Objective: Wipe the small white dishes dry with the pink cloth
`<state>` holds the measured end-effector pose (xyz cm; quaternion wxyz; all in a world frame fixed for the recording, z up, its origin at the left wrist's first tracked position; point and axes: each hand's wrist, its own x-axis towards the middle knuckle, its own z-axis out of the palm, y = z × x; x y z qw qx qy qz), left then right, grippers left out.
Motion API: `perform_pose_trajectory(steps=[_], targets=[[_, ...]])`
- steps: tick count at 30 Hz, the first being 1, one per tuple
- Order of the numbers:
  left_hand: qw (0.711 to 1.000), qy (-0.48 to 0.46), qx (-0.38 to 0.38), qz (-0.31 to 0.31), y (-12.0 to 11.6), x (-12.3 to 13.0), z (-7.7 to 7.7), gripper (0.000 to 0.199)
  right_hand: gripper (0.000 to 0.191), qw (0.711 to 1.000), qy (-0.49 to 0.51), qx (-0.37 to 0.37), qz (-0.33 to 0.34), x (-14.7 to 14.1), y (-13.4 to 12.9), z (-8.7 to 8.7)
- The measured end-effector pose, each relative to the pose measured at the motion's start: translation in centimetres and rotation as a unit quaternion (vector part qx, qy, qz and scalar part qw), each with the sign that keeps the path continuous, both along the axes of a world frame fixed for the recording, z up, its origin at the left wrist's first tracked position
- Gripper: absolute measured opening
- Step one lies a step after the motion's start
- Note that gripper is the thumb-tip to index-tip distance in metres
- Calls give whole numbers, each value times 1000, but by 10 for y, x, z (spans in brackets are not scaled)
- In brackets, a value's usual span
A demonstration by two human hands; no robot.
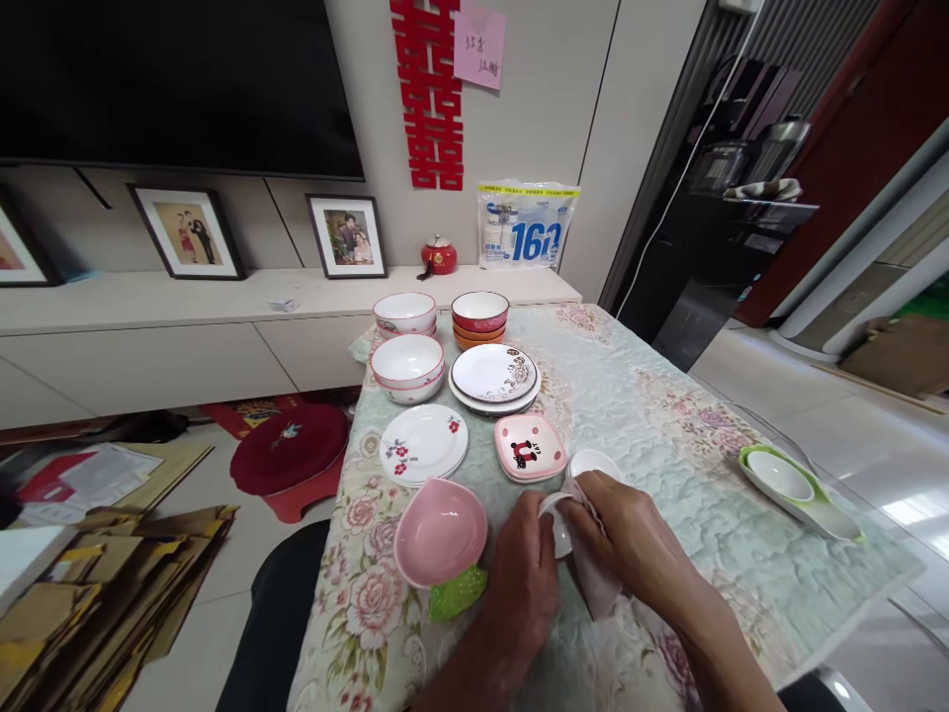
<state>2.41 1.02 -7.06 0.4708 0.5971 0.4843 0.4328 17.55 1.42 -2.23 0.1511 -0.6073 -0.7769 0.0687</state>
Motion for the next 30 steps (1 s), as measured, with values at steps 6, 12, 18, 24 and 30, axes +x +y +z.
perform_pose_trajectory(steps=[6,12,18,24,30], targets=[[995,-56,-65,43,2,0,9,29,32,985,124,-117,-18,-1,1,4],[996,-31,-83,-29,3,-1,12,17,30,998,20,-52,-32,4,-1,-2],[998,-19,-48,-33,1,-1,5,27,25,1000,11,-26,-1,-3,0,-5],[985,-114,-99,89,8,-5,2,21,32,993,77,-93,-21,-8,-3,-5],[886,-390,-247,32,8,0,18,39,34,981,184,-30,-50,12,-9,23]])
